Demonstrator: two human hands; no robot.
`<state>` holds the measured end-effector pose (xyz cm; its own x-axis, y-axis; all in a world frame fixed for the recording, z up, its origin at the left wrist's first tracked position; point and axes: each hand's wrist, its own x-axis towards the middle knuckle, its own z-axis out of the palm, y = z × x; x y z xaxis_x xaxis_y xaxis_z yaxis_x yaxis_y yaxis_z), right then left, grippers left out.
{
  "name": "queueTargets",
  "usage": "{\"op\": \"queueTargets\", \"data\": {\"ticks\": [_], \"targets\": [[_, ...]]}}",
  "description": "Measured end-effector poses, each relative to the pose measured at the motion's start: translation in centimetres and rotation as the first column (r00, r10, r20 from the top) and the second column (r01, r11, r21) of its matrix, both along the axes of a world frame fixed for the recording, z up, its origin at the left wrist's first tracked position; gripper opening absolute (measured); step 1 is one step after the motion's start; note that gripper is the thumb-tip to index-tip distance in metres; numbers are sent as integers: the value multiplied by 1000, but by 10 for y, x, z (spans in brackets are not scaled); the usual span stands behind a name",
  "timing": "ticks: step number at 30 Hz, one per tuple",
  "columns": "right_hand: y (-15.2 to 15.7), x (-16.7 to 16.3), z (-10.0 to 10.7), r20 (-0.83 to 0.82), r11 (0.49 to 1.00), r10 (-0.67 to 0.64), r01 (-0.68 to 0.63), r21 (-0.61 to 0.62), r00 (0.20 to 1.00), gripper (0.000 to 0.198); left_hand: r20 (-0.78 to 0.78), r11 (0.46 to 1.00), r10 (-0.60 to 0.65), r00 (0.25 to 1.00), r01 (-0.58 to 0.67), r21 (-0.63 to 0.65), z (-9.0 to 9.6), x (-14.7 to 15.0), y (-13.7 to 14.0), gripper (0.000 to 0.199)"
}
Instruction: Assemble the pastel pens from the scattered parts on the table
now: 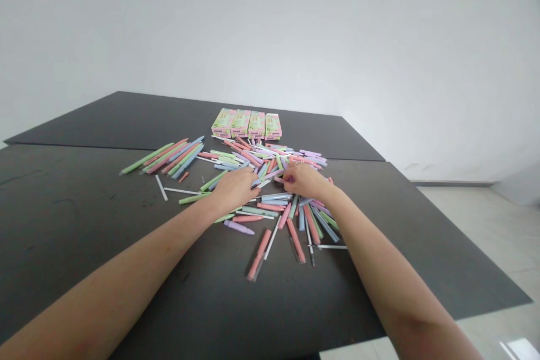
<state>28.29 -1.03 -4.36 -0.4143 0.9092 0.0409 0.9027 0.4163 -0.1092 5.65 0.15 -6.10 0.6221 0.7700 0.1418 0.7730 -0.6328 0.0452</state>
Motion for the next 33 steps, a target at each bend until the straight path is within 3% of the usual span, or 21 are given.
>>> {"op": "queueTargets", "data": {"ticks": [9, 16, 22, 28, 33], "targets": [[8, 14, 5, -144, 995, -83, 91, 46, 986, 28, -31, 999, 45, 999, -44, 14, -1, -1, 1, 27], [8, 12, -5, -65, 979, -166, 173, 112, 984, 20, -3, 997, 83, 997, -83, -5, 4, -1, -2, 22], [7, 6, -8, -172, 984, -46, 74, 160, 984, 25, 15, 997, 74, 997, -74, 0, 4, -3, -1, 23], [3, -6, -9, -232, 983, 183, -179, 41, 955, 21, 21, 997, 82, 996, -82, -11, 3, -6, 3, 24], [6, -11, -17, -235, 977, 212, -209, 39, 949, 14, 19, 996, 87, 996, -87, 1, 2, -7, 4, 23]]}}
